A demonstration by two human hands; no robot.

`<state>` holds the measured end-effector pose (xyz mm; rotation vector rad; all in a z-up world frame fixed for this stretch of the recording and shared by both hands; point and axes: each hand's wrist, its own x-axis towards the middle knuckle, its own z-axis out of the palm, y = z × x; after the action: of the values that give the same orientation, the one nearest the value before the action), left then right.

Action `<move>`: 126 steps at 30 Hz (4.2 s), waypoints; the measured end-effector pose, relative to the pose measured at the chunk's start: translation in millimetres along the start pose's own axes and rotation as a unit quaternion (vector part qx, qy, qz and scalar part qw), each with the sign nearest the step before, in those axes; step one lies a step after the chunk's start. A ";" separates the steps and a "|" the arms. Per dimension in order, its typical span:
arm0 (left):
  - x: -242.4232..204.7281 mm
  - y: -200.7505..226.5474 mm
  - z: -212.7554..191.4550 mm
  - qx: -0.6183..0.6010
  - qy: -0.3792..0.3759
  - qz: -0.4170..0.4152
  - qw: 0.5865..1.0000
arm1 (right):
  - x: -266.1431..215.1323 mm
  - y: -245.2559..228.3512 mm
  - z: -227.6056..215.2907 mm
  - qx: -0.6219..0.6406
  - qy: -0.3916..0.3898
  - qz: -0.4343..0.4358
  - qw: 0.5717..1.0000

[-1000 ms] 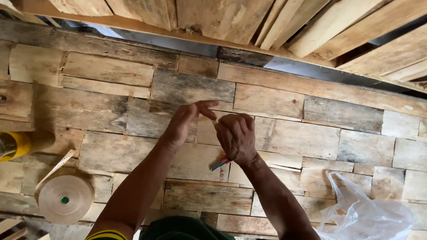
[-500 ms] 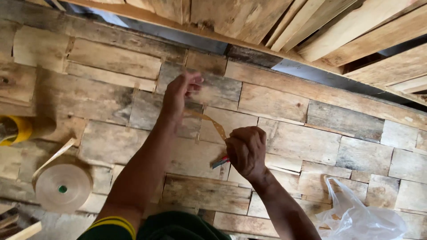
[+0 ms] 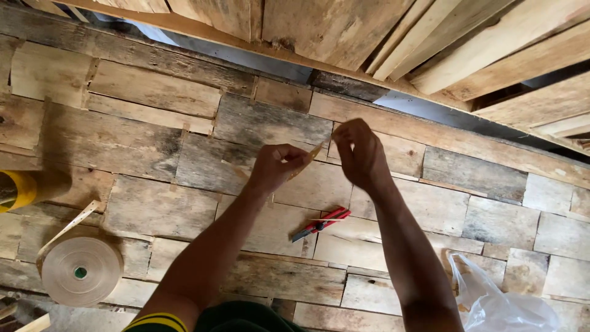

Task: Taping the joints of a decorative wooden panel.

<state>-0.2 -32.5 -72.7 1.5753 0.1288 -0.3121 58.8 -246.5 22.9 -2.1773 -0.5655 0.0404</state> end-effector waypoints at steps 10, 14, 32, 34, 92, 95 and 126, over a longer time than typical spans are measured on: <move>90.3 -96.8 37.5 -0.153 0.172 -0.140 0.963 | 76.6 109.5 55.4 -0.086 -0.063 -0.062 0.992; 112.7 -67.6 36.8 -0.003 0.247 -0.166 0.955 | 98.5 146.6 85.1 -0.197 -0.052 -0.091 0.975; 143.1 -37.2 41.6 0.204 0.275 -0.318 0.884 | 106.8 174.7 123.7 -0.284 -0.014 0.014 0.959; 144.6 -41.6 42.1 0.214 0.288 -0.330 0.873 | 105.7 177.6 125.8 -0.313 -0.001 -0.001 0.950; 155.8 -37.8 36.4 0.251 0.288 -0.333 0.862 | 75.7 167.1 104.6 -0.238 -0.074 -0.051 0.967; 154.1 -31.9 37.2 0.233 0.265 -0.363 0.862 | 79.0 163.9 102.7 -0.280 -0.095 -0.079 0.952; 154.2 -54.7 30.8 0.290 0.234 -0.273 0.887 | 65.5 128.0 55.8 -0.379 -0.285 -0.105 0.874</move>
<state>128.3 -78.5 -168.0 2.1767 0.9413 -0.4249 153.9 -245.3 -98.5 -2.8523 -1.3303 0.4203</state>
